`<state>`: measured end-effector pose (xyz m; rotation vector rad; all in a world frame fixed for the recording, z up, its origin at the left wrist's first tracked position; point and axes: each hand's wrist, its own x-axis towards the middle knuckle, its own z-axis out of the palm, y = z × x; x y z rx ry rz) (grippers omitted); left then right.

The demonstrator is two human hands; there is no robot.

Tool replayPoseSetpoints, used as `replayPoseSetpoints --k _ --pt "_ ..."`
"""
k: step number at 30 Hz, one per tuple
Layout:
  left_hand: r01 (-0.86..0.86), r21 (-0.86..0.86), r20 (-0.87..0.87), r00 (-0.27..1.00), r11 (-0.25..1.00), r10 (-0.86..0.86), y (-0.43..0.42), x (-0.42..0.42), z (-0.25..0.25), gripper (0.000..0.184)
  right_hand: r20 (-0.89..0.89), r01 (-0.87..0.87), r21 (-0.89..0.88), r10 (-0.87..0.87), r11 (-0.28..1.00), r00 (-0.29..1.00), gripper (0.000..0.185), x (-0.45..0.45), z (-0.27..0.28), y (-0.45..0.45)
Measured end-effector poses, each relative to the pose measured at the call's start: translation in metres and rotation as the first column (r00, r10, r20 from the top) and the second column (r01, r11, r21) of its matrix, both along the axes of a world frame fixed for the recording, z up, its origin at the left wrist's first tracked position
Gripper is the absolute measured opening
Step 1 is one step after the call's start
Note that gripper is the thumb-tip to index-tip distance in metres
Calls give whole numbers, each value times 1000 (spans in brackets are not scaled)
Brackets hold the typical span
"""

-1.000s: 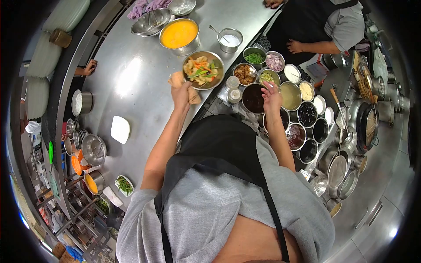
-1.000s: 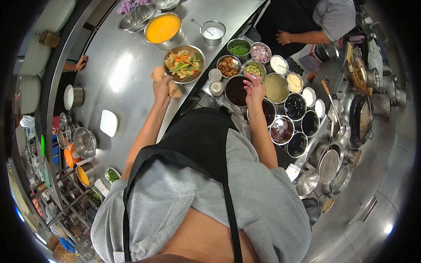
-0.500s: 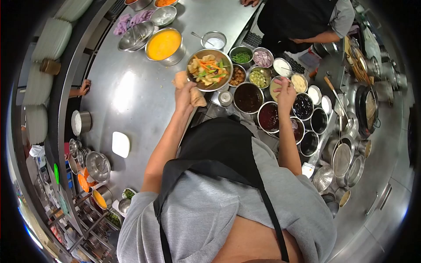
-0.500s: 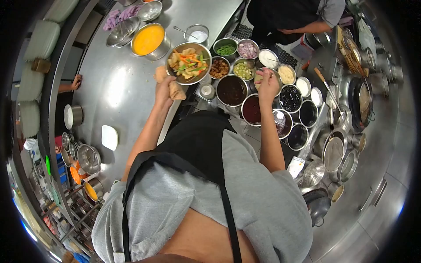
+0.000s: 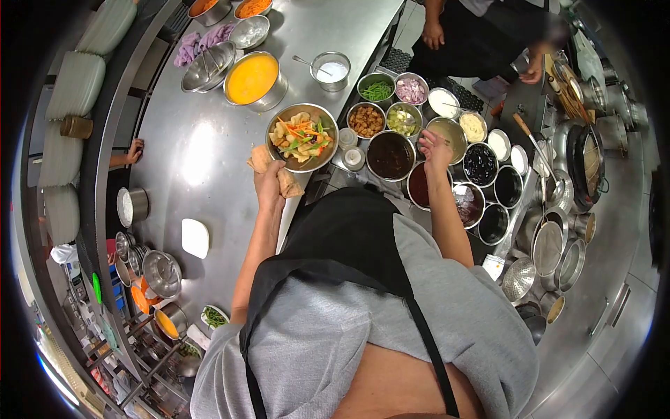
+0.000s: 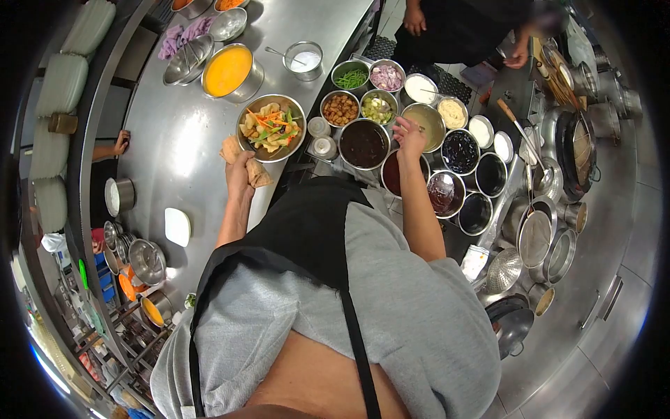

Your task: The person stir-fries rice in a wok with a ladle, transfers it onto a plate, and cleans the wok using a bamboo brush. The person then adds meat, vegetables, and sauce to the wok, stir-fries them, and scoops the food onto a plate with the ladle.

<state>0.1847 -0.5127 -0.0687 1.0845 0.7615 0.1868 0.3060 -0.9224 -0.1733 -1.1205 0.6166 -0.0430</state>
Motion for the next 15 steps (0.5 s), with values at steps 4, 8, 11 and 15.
replayPoseSetpoints --k 4,8,11,15 --pt "4 15 39 999 1000 -4 0 9 -5 37 -35 -17 129 22 992 999 33 -15 27 -13" --pt "36 76 22 999 996 -38 -19 32 17 45 99 -156 128 144 979 985 35 -25 110 12" --pt "52 92 85 995 994 -60 -38 52 19 47 282 -296 24 278 955 918 38 -33 176 53" --pt "96 -32 158 983 995 -90 -57 62 22 45 332 -60 -326 173 944 927 41 -26 168 64"
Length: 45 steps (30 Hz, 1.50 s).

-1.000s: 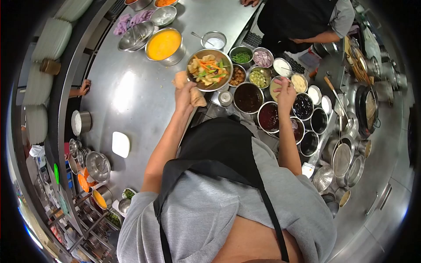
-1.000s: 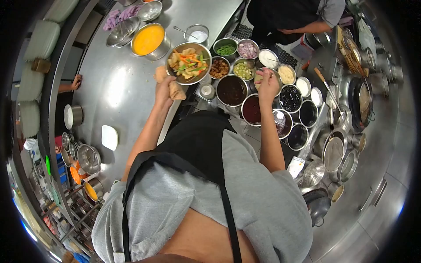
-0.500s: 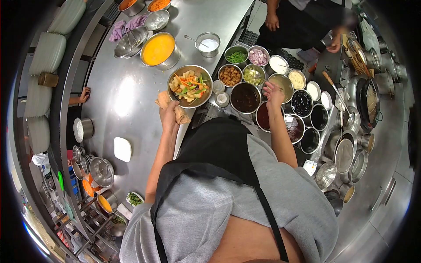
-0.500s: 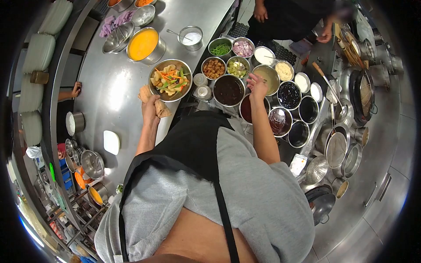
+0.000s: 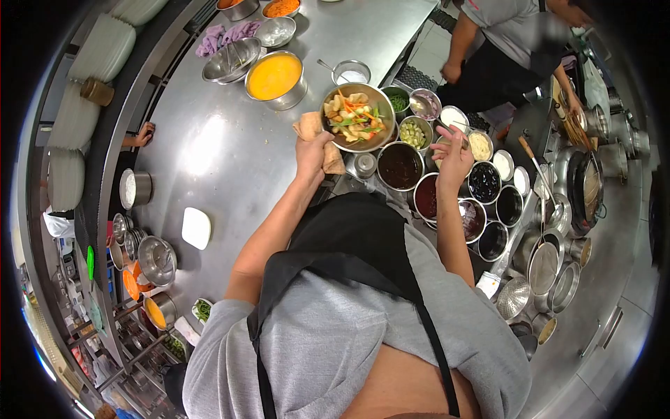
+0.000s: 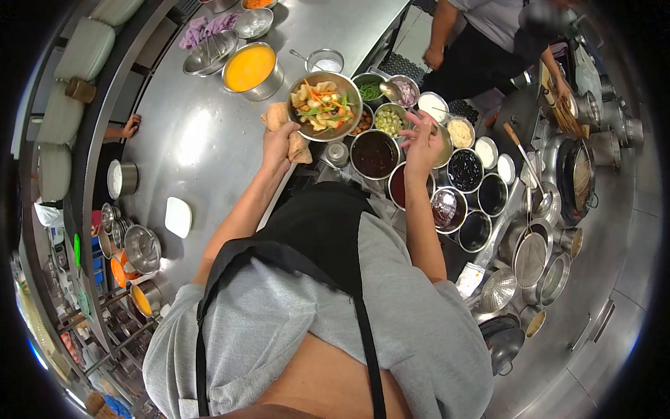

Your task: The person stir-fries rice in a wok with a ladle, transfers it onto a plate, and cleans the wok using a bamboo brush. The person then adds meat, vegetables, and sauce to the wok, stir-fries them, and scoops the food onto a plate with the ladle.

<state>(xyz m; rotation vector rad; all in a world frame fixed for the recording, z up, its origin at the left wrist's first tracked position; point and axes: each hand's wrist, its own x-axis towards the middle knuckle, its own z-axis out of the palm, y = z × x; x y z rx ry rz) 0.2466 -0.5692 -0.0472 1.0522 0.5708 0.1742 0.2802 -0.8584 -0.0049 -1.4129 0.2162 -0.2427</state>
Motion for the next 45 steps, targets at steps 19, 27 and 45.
replayPoseSetpoints --k 19,27,45 --pt "510 -93 -54 855 855 -515 -34 -81 47 48 -574 94 111 -13 989 819 15 -291 -108 -52" --pt "816 -71 -89 567 573 -819 -163 -139 51 42 -764 912 227 -519 342 384 45 -603 -163 -103" --pt "940 336 150 -110 -54 -983 -652 -357 109 54 -311 737 668 -861 103 403 24 -729 11 -316"
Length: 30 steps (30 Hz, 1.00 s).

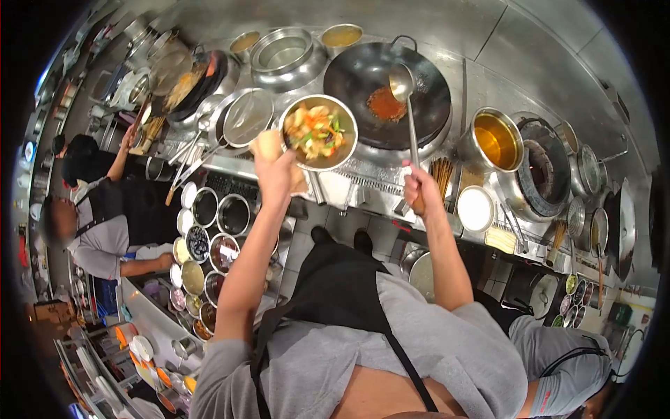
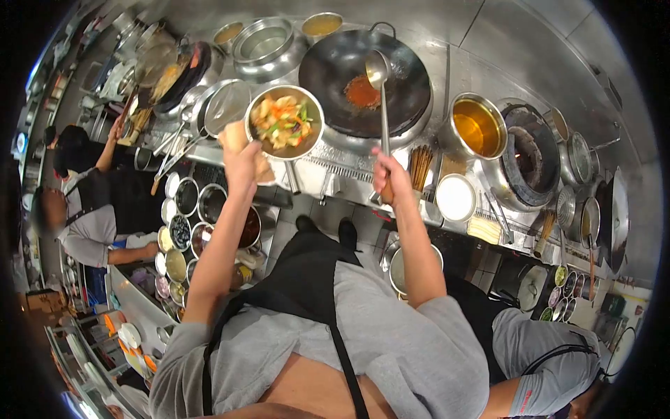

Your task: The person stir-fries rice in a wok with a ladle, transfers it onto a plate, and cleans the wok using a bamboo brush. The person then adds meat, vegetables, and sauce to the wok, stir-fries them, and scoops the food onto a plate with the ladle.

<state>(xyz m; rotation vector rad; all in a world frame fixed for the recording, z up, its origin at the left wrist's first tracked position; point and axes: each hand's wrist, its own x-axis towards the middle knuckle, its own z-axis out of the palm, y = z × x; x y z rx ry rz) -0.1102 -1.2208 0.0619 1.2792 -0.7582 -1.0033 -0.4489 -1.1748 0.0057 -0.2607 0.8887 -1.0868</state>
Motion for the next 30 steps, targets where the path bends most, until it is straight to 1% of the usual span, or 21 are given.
replayPoseSetpoints --k 1,2,3,4,5,6,7,10,11,15,17,18,19,21,22,23,25,26,27,28,30 --pt "31 -123 142 990 992 -14 -29 -20 7 56 -113 -26 1 26 1000 993 21 3 7 5" --pt "55 -154 321 947 987 -2 -61 -34 -4 60 -169 -38 -17 34 999 985 21 4 8 9" --pt "45 -246 562 821 968 104 -87 -56 -4 59 -173 -17 -24 13 1000 985 21 5 8 10" --pt "96 -266 643 759 959 102 -112 -78 -5 56 -180 2 -29 -7 1000 984 21 7 10 12" --pt "149 -181 703 711 972 22 -131 -98 -5 52 -153 4 -13 -6 1000 988 20 7 9 11" --pt "189 -39 801 594 981 -82 -148 -115 -2 49 -130 4 0 -4 1000 992 20 7 8 8" --pt "254 -90 878 476 963 -44 -166 -130 -5 45 -96 3 16 -1 1000 995 20 7 9 6" --pt "536 -244 964 224 808 142 -208 -145 -20 44 -87 -17 28 20 999 996 19 9 2 1" --pt "562 -252 967 180 788 181 -216 -148 -14 44 -94 -22 31 25 999 995 19 12 3 0" --pt "584 -399 917 237 707 321 -232 -140 6 44 -426 -47 21 52 999 903 24 11 -3 1" --pt "525 -420 907 275 740 319 -220 -131 2 44 -595 -64 -22 39 998 802 25 3 -11 7" --pt "492 -433 899 296 755 323 -215 -127 1 43 -629 -66 -41 26 997 777 25 -2 -12 10" --pt "498 -347 933 269 795 239 -214 -123 -17 43 -663 -69 -62 11 996 749 25 -5 -10 12" --pt "586 -131 991 80 800 104 -225 -114 -71 43 -713 -48 -104 -41 993 700 25 -7 -3 16" --pt "609 -18 999 -16 793 35 -220 -110 -75 44 -687 -55 -152 -66 987 724 24 -10 0 16" --pt "572 -22 999 34 820 3 -219 -110 -76 43 -648 -52 -170 -72 984 758 23 -13 4 17" --pt "400 -177 962 263 899 73 -212 -107 -68 41 -547 -27 -248 -117 968 829 22 -11 10 17" --pt "288 -234 923 365 929 119 -201 -104 -60 41 -556 21 -234 -151 972 817 23 -6 11 16" --pt "134 -220 846 520 966 121 -191 -99 -50 40 -636 10 -200 -137 980 759 26 -6 15 16" --pt "38 -249 760 627 968 171 -177 -86 -41 42 -709 -10 -161 -109 987 697 29 -6 22 16" --pt "-159 -230 533 805 960 261 -136 -51 -29 41 -653 -51 -99 -26 994 757 33 6 55 13"
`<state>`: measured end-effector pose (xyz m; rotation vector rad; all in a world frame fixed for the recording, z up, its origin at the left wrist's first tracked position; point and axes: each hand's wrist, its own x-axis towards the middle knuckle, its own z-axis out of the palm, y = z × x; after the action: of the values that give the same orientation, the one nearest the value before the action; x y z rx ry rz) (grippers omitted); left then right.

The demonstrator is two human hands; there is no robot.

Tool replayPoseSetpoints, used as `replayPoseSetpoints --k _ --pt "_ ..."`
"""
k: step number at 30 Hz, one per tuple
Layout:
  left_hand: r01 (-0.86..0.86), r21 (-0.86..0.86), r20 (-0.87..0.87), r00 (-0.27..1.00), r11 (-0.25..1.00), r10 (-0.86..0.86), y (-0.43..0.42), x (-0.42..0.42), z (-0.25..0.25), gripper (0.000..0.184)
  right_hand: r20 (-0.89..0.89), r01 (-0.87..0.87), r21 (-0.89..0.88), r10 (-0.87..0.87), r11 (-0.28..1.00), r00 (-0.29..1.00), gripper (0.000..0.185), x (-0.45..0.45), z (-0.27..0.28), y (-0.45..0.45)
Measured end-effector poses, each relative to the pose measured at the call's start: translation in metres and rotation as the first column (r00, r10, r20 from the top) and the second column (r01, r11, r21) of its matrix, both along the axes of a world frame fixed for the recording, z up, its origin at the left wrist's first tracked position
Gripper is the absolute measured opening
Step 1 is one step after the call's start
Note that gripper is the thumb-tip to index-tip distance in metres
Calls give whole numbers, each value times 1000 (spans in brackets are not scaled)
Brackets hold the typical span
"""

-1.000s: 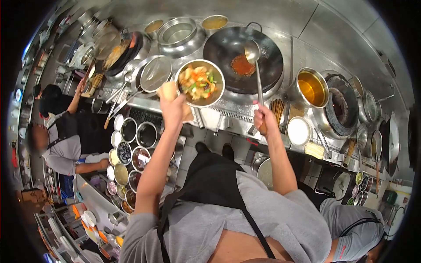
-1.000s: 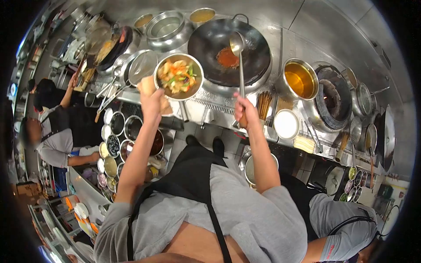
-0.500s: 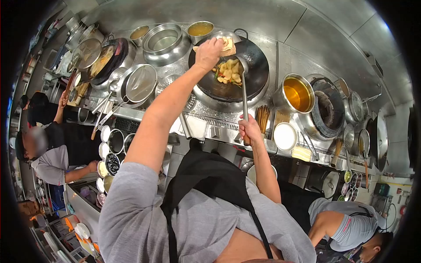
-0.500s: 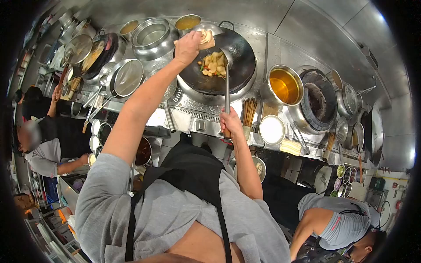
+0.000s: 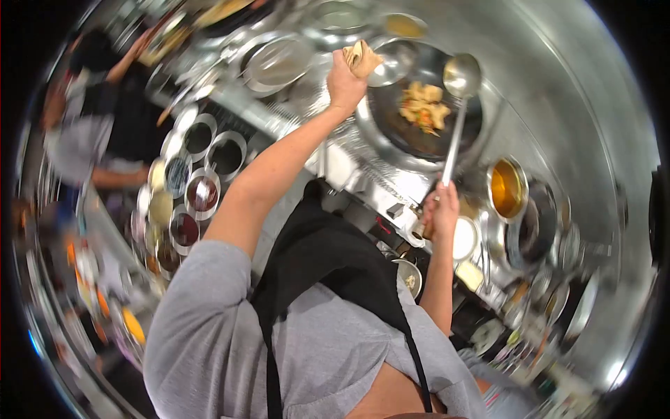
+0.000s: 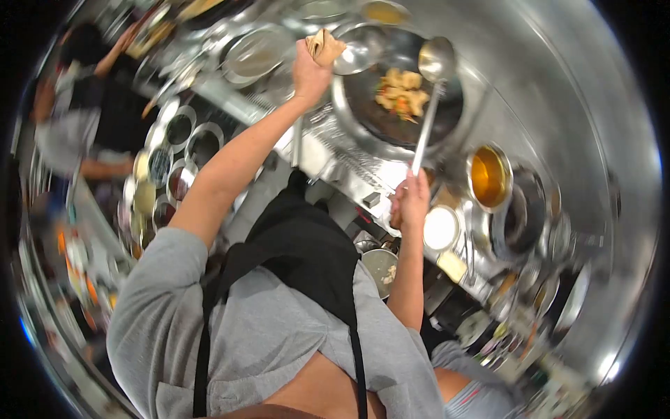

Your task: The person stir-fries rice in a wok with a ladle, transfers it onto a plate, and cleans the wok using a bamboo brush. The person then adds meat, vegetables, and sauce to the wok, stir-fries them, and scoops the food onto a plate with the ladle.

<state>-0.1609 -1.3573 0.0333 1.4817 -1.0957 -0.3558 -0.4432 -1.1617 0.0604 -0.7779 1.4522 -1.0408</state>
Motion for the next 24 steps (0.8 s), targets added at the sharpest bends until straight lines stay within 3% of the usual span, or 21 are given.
replayPoseSetpoints --k 1,2,4,5,6,8,10,12,13,15,16,17,18,19,20,21,22,24 --pt "-44 -12 -213 976 999 41 30 22 4 43 124 -81 38 76 996 989 34 5 14 -1" --pt "-169 4 -216 962 986 166 57 48 -10 50 250 -169 82 144 982 957 36 10 19 0" --pt "-160 -39 -514 849 986 118 128 102 -51 53 520 -358 50 281 932 807 39 16 2 1" --pt "-77 -47 -756 655 996 15 177 119 -48 53 642 -429 41 305 902 704 40 24 -3 1" --pt "-65 -6 -864 502 998 28 226 140 -63 45 719 -506 104 286 856 633 41 32 -7 -1" --pt "-128 150 -910 369 980 187 331 163 -67 41 756 -657 172 329 734 566 41 58 -15 -2" --pt "-234 305 -887 283 923 365 434 173 -81 36 673 -811 179 532 557 514 38 97 -10 -5" --pt "-402 418 -868 89 815 489 539 170 -110 38 561 -923 166 737 346 377 37 137 -13 -3" --pt "-482 460 -849 6 746 528 580 161 -108 37 516 -946 186 793 265 323 36 159 -14 0" --pt "-594 492 -838 -124 636 532 692 149 -156 30 409 -976 189 895 109 179 36 198 -25 12" --pt "-648 496 -837 -178 579 518 744 145 -176 22 342 -982 179 932 60 120 34 215 -38 19" --pt "-662 419 -885 -142 622 444 796 136 -185 22 251 -986 162 965 32 73 33 231 -47 26" --pt "-762 505 -815 -266 406 515 806 129 -171 21 156 -989 148 987 5 28 33 244 -54 32" --pt "-834 382 -879 -194 397 436 816 117 -153 21 44 -989 144 999 -17 -11 31 254 -59 38" --pt "-797 602 -702 -495 54 512 845 128 -165 14 -71 -989 140 996 -37 -47 30 263 -63 43" --pt "-839 538 -752 -436 79 495 889 127 -185 16 -185 -989 137 980 -55 -80 28 268 -66 47" --pt "-876 470 -799 -372 105 473 898 124 -179 21 -132 -988 140 988 -60 -78 26 270 -71 50" --pt "-860 507 -764 -475 -49 436 896 131 -186 28 -31 -987 146 997 -68 -73 22 275 -76 51"
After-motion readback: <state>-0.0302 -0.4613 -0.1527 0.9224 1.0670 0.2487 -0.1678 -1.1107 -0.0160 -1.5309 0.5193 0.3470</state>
